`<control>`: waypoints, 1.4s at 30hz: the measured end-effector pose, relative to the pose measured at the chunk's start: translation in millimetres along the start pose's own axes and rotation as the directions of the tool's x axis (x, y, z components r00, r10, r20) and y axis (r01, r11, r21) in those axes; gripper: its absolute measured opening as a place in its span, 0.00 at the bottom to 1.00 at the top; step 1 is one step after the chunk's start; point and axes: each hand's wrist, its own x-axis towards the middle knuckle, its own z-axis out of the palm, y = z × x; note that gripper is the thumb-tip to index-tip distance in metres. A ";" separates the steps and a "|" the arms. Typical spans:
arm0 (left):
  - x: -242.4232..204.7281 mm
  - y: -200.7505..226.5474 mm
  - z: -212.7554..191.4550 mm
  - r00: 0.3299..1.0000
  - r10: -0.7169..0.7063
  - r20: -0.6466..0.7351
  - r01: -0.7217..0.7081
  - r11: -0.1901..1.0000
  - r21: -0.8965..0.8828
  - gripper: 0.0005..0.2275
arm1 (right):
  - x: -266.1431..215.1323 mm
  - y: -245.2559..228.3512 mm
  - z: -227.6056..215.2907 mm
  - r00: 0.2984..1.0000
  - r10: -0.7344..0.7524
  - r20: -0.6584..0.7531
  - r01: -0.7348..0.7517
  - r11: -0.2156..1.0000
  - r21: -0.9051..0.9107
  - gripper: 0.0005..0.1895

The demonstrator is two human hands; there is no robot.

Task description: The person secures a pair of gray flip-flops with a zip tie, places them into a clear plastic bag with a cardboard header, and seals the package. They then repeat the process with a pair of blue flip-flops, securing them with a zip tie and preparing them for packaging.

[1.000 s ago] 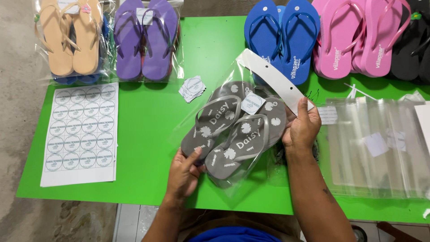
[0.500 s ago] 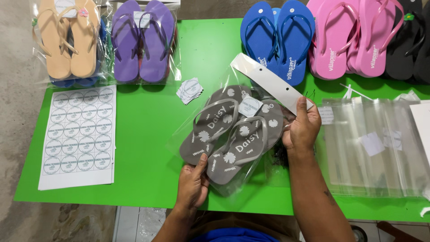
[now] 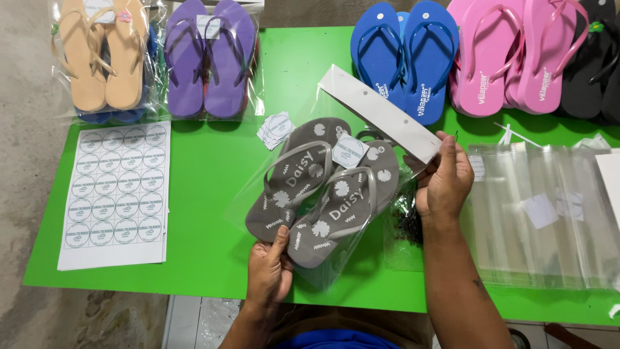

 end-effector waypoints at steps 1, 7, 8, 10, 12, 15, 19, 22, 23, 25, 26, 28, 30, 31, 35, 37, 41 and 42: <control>0.0 4.4 1.6 1.000 0.020 0.012 -0.020 1.000 -0.008 0.15 | -1.6 -1.0 1.4 0.999 -0.027 -0.030 0.026 0.999 -0.018 0.14; 37.2 39.4 5.7 0.984 0.177 -0.017 -0.178 0.984 -0.024 0.17 | -27.9 1.0 14.9 0.909 -0.408 0.084 0.410 0.838 -0.360 0.14; 50.4 47.0 5.8 0.980 0.198 -0.027 -0.199 0.979 -0.050 0.18 | -34.4 3.5 18.2 0.889 -0.438 0.135 0.453 0.792 -0.410 0.14; 81.2 59.6 6.1 0.957 0.291 0.007 -0.289 0.952 -0.102 0.20 | -46.4 10.8 26.1 0.880 -0.424 0.216 0.475 0.771 -0.424 0.13; 117.1 73.6 4.2 0.928 0.370 0.050 -0.358 0.920 -0.160 0.21 | -56.7 16.8 32.4 0.869 -0.397 0.297 0.491 0.768 -0.412 0.13; 176.6 96.5 -1.3 0.902 0.432 -0.011 -0.426 0.883 -0.195 0.20 | -67.6 20.6 39.9 0.844 -0.358 0.401 0.515 0.750 -0.415 0.14; 247.5 126.0 -15.4 0.890 0.440 -0.124 -0.457 0.855 -0.245 0.17 | -72.7 16.9 43.4 0.813 -0.349 0.466 0.567 0.656 -0.498 0.13; 282.8 139.4 -27.1 0.874 0.432 -0.224 -0.478 0.848 -0.230 0.15 | -70.9 15.4 45.9 0.792 -0.363 0.491 0.602 0.601 -0.526 0.12; 290.9 143.2 -30.7 0.871 0.428 -0.242 -0.480 0.846 -0.232 0.15 | -70.1 15.1 46.2 0.784 -0.371 0.497 0.614 0.578 -0.537 0.11; 303.6 149.1 -35.2 0.869 0.427 -0.249 -0.482 0.845 -0.230 0.14 | -69.3 15.3 46.4 0.788 -0.365 0.496 0.610 0.575 -0.546 0.11; 307.4 151.4 -36.8 0.869 0.431 -0.242 -0.483 0.845 -0.228 0.14 | -69.2 15.4 46.4 0.790 -0.361 0.496 0.607 0.573 -0.551 0.10; 310.4 152.2 -37.3 0.872 0.428 -0.238 -0.476 0.855 -0.208 0.14 | -69.5 15.7 46.9 0.783 -0.360 0.507 0.616 0.566 -0.549 0.10; 308.5 154.9 -34.0 0.877 0.415 -0.243 -0.459 0.872 -0.169 0.14 | -70.6 15.8 48.1 0.772 -0.361 0.522 0.629 0.550 -0.549 0.10; 303.7 155.4 -32.9 0.883 0.403 -0.241 -0.441 0.887 -0.133 0.15 | -71.4 15.4 48.7 0.765 -0.362 0.532 0.638 0.538 -0.551 0.10; 272.8 150.3 -30.8 0.880 0.399 -0.256 -0.399 0.915 0.056 0.19 | -73.0 14.1 50.1 0.756 -0.358 0.547 0.649 0.515 -0.560 0.10; 258.0 143.7 -31.1 0.826 0.473 -0.307 -0.411 0.878 0.246 0.22 | -73.5 14.3 51.0 0.746 -0.363 0.558 0.661 0.500 -0.559 0.11; 240.2 119.3 -38.8 0.557 0.769 -0.314 -0.464 0.601 0.650 0.23 | -76.3 16.8 49.7 0.707 -0.378 0.597 0.705 0.430 -0.563 0.09; 240.1 114.5 -41.4 0.469 0.839 -0.275 -0.483 0.504 0.716 0.22 | -76.5 17.7 49.2 0.705 -0.364 0.609 0.706 0.441 -0.554 0.09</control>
